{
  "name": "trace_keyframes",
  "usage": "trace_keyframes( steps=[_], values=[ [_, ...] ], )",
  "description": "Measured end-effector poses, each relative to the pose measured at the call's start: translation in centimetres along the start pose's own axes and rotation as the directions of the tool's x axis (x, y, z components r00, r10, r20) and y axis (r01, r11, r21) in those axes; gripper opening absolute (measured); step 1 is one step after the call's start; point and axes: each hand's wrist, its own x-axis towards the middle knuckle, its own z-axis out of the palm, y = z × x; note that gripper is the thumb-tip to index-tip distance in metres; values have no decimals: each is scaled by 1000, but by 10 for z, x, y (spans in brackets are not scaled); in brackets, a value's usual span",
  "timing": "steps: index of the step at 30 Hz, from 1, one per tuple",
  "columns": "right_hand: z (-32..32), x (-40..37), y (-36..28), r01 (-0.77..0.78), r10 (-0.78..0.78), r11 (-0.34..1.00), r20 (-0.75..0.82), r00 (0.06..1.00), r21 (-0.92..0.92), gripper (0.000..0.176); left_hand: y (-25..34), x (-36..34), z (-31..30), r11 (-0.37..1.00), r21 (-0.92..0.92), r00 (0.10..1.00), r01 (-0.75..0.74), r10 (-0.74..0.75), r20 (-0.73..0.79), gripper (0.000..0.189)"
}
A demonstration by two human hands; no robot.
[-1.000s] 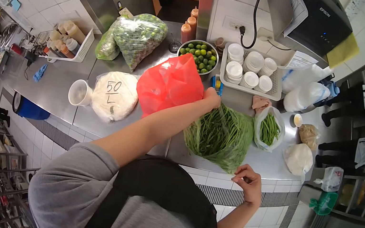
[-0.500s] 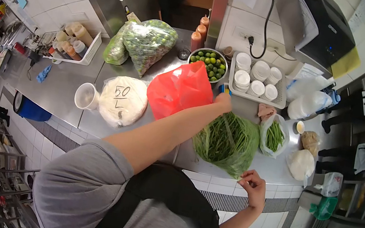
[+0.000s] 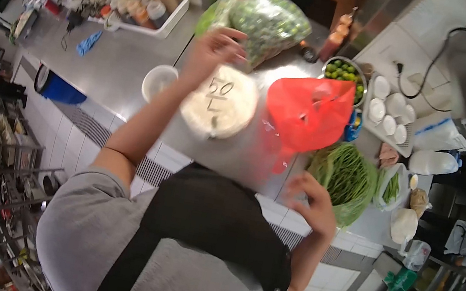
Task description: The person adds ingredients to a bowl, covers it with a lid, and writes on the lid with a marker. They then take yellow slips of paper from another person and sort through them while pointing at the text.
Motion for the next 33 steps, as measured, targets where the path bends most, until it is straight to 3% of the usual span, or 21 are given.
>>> trace_keyframes(
  steps=[1,2,5,7,9,10,15,18,21,24,25,27,30,32,33],
  values=[
    [32,38,-6,54,-50,996,53,997,-66,24,-5,-14,-51,992,6,988,127,-126,-92,29],
    [64,68,1,7,-5,1000,87,996,-31,22,1,-30,-93,970,60,951,235,-216,-222,29],
    [151,147,11,-190,185,981,83,979,50,25,-22,-81,-210,922,124,854,367,-280,-439,37],
    [186,193,48,-190,190,982,-32,981,3,31,-40,-110,-254,907,121,793,404,-281,-541,48],
    [203,234,69,-298,278,950,-171,945,-98,37,-64,-132,-285,916,99,756,389,-256,-602,60],
    [208,253,92,-266,242,961,-229,943,-81,42,-80,-137,-295,925,75,744,372,-248,-620,64],
    [207,295,87,-443,389,888,-316,866,-122,51,-104,-134,-297,940,-87,663,331,-297,-687,77],
    [207,304,84,-429,343,863,-317,884,-265,53,-122,-133,-298,955,-64,675,289,-251,-694,80],
    [210,318,98,-365,241,712,-280,929,-599,47,-172,-144,-304,951,-132,653,278,-288,-700,78],
    [232,332,100,-324,155,625,-294,943,-710,40,-199,-155,-294,881,-413,557,232,-469,-685,76],
    [239,339,85,-379,266,560,-274,924,-737,38,-196,-154,-295,890,-406,556,209,-450,-699,76],
    [248,354,102,-331,229,517,-244,942,-789,39,-189,-152,-298,907,-390,551,161,-410,-726,78],
    [265,377,98,-311,237,484,-219,946,-818,44,-178,-150,-318,967,-187,583,171,-252,-772,78],
    [272,393,104,-276,175,525,-216,961,-805,46,-190,-154,-334,967,-200,524,156,-252,-814,78],
    [278,401,91,-296,258,499,-187,948,-814,46,-189,-155,-338,959,-244,495,147,-285,-821,79]
  ],
)
